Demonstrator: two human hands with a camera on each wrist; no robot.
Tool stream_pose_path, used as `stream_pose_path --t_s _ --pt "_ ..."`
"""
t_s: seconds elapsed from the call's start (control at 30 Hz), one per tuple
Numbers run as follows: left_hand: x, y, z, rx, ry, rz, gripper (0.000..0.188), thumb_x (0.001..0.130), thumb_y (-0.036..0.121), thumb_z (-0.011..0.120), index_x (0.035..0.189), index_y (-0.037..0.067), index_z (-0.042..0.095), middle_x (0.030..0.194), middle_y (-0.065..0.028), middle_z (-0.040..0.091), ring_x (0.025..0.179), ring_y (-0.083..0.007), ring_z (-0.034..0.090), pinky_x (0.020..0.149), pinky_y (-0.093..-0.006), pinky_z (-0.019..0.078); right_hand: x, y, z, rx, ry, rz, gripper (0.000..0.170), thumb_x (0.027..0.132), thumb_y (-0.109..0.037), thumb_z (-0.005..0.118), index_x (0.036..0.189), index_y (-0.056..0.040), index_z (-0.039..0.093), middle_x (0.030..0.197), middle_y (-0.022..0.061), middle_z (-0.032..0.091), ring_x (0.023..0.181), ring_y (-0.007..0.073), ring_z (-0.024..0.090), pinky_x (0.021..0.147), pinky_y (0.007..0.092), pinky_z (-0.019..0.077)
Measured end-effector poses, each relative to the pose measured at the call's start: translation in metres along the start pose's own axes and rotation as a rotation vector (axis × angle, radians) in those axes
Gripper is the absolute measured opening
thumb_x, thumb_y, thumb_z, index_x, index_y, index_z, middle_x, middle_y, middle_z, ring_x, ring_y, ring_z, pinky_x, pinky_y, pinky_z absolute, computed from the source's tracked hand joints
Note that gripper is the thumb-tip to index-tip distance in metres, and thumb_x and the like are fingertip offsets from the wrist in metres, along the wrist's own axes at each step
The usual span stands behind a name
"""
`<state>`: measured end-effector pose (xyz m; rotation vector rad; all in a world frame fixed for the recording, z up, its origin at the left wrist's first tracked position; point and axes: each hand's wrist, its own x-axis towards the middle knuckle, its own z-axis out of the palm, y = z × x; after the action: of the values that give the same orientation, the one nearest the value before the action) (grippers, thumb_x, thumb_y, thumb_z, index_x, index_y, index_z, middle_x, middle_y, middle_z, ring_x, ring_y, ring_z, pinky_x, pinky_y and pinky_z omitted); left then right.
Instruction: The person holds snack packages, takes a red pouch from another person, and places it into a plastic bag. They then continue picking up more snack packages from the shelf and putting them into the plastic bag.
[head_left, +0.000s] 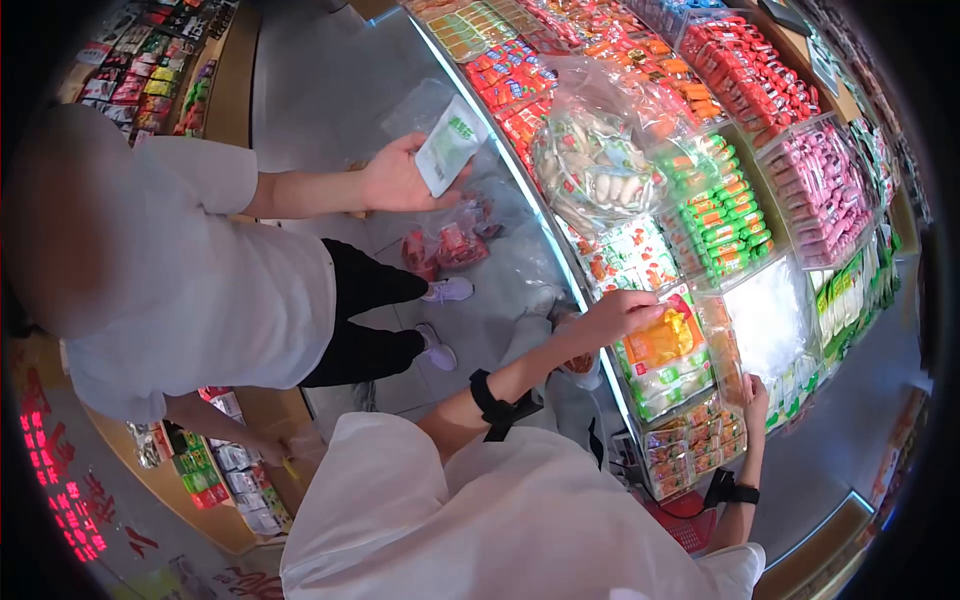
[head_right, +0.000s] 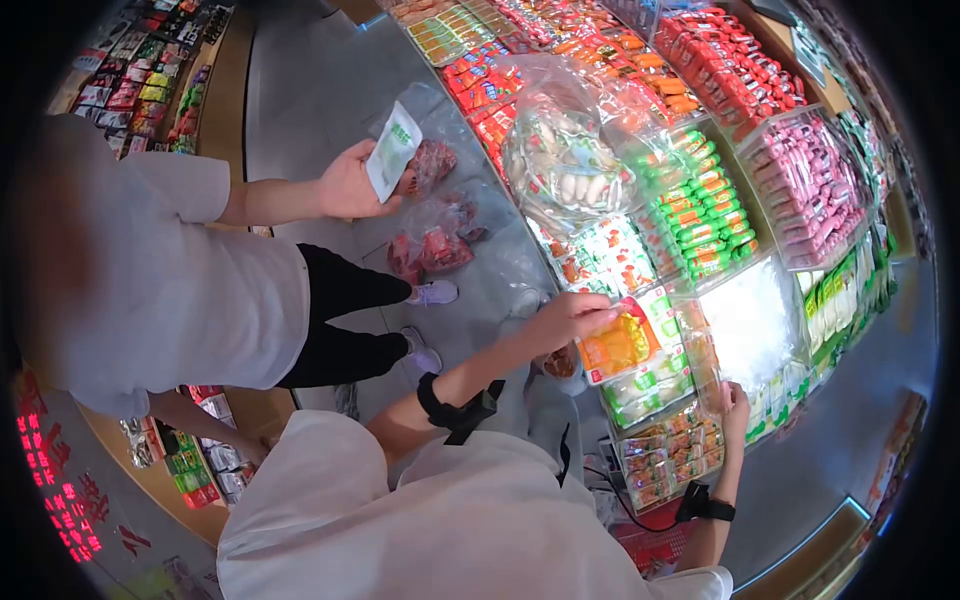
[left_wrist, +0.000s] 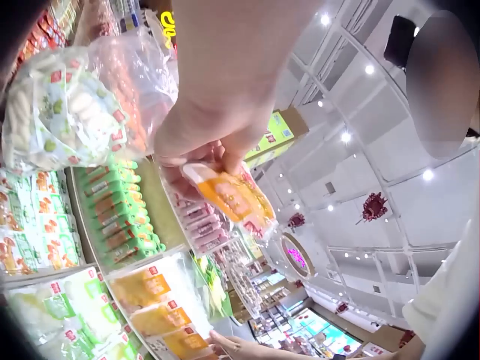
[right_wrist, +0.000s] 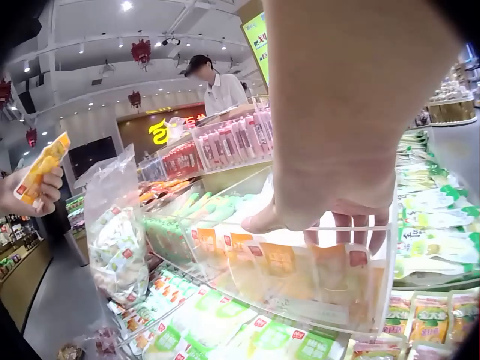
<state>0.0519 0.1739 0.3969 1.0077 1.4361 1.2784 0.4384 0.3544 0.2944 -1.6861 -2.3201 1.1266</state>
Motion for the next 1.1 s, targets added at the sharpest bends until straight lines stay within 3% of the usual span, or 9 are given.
stream_pose_path --t_s 0.1,0.2,0.3,0.4,0.47,0.57,0.8,1.03,1.1 --pt "-0.042 0.009 -0.033 -0.254 0.066 -0.102 0.028 0.089 0.026 0.052 0.082 -0.001 0.056 0.066 0.0018 0.05 0.065 -0.0037 0.045 0.058 -0.021 0.0386 -0.001 -0.017 -0.012 -0.146 0.052 0.028 0.039 0.088 -0.036 0.05 0.095 0.0015 0.058 0.076 0.0126 0.059 0.07 0.0173 0.054 0.065 0.03 0.0427" --pt "-0.07 0.027 -0.057 -0.269 0.259 -0.212 0.029 0.09 0.028 0.051 0.079 0.002 0.055 0.071 0.0045 0.051 0.063 -0.0011 0.045 0.054 -0.0181 0.0372 -0.011 -0.089 -0.009 -0.168 0.51 -0.247 0.034 0.089 -0.031 0.05 0.094 0.0015 0.059 0.079 0.012 0.059 0.074 0.0156 0.055 0.069 0.0282 0.0428" --pt "-0.097 0.032 -0.081 -0.388 0.331 -0.293 0.029 0.09 0.028 0.05 0.078 0.003 0.056 0.069 0.0031 0.053 0.059 -0.0019 0.046 0.052 -0.0176 0.0361 -0.037 -0.225 0.012 0.352 0.246 -0.206 0.023 0.089 -0.02 0.051 0.094 0.0017 0.057 0.083 0.0078 0.061 0.078 0.0142 0.055 0.073 0.0255 0.0419" --pt "-0.108 0.045 -0.096 -0.389 0.374 -0.243 0.026 0.09 0.026 0.052 0.078 0.003 0.056 0.067 0.0017 0.055 0.056 -0.0018 0.046 0.051 -0.0166 0.0352 -0.039 -0.33 0.054 0.541 -0.082 -0.413 0.018 0.085 -0.015 0.057 0.096 -0.0006 0.057 0.093 0.0065 0.06 0.089 0.0117 0.056 0.079 0.0255 0.0428" --pt "-0.111 0.053 -0.103 -0.387 0.399 -0.19 0.023 0.089 0.023 0.053 0.079 0.003 0.056 0.066 0.0014 0.055 0.056 -0.001 0.046 0.051 -0.0158 0.0346 -0.024 -0.383 0.088 0.735 -0.134 -0.5 0.026 0.082 -0.019 0.062 0.1 -0.0018 0.054 0.091 0.0051 0.059 0.086 0.0102 0.054 0.078 0.0237 0.0416" --pt "-0.117 0.064 -0.118 -0.402 0.375 -0.17 0.017 0.088 0.017 0.054 0.08 0.003 0.056 0.067 0.002 0.054 0.057 0.0007 0.045 0.051 -0.015 0.0339 -0.004 -0.442 0.126 0.769 -0.064 -0.516 0.027 0.079 -0.019 0.065 0.095 -0.0011 0.054 0.08 0.0016 0.055 0.076 0.0084 0.049 0.07 0.023 0.0412" --pt "-0.139 0.07 -0.145 -0.329 0.334 -0.152 0.012 0.088 0.01 0.052 0.081 0.002 0.056 0.066 0.0027 0.053 0.056 0.0016 0.044 0.053 -0.0147 0.0352 0.001 -0.469 0.162 0.916 -0.01 -0.411 0.015 0.079 -0.013 0.062 0.084 0.0009 0.058 0.071 0.0005 0.053 0.066 0.0077 0.045 0.062 0.0225 0.0386" --pt "-0.142 0.055 -0.16 -0.346 0.248 -0.17 0.008 0.087 0.009 0.053 0.088 0.001 0.054 0.07 0.0003 0.055 0.059 -0.0003 0.048 0.052 -0.0147 0.0371 0.002 -0.473 0.157 0.815 0.061 -0.414 0.016 0.079 -0.013 0.062 0.083 0.0019 0.059 0.07 0.0012 0.055 0.064 0.0073 0.046 0.06 0.0235 0.0375" --pt "-0.137 0.061 -0.162 -0.218 0.332 -0.063 0.009 0.087 0.008 0.054 0.094 0.002 0.052 0.071 -0.0003 0.057 0.06 -0.0006 0.05 0.052 -0.0152 0.0369 -0.001 -0.476 0.149 0.822 0.015 -0.409 0.016 0.079 -0.013 0.062 0.083 0.0016 0.059 0.07 0.0005 0.055 0.064 0.0066 0.045 0.06 0.023 0.0371"
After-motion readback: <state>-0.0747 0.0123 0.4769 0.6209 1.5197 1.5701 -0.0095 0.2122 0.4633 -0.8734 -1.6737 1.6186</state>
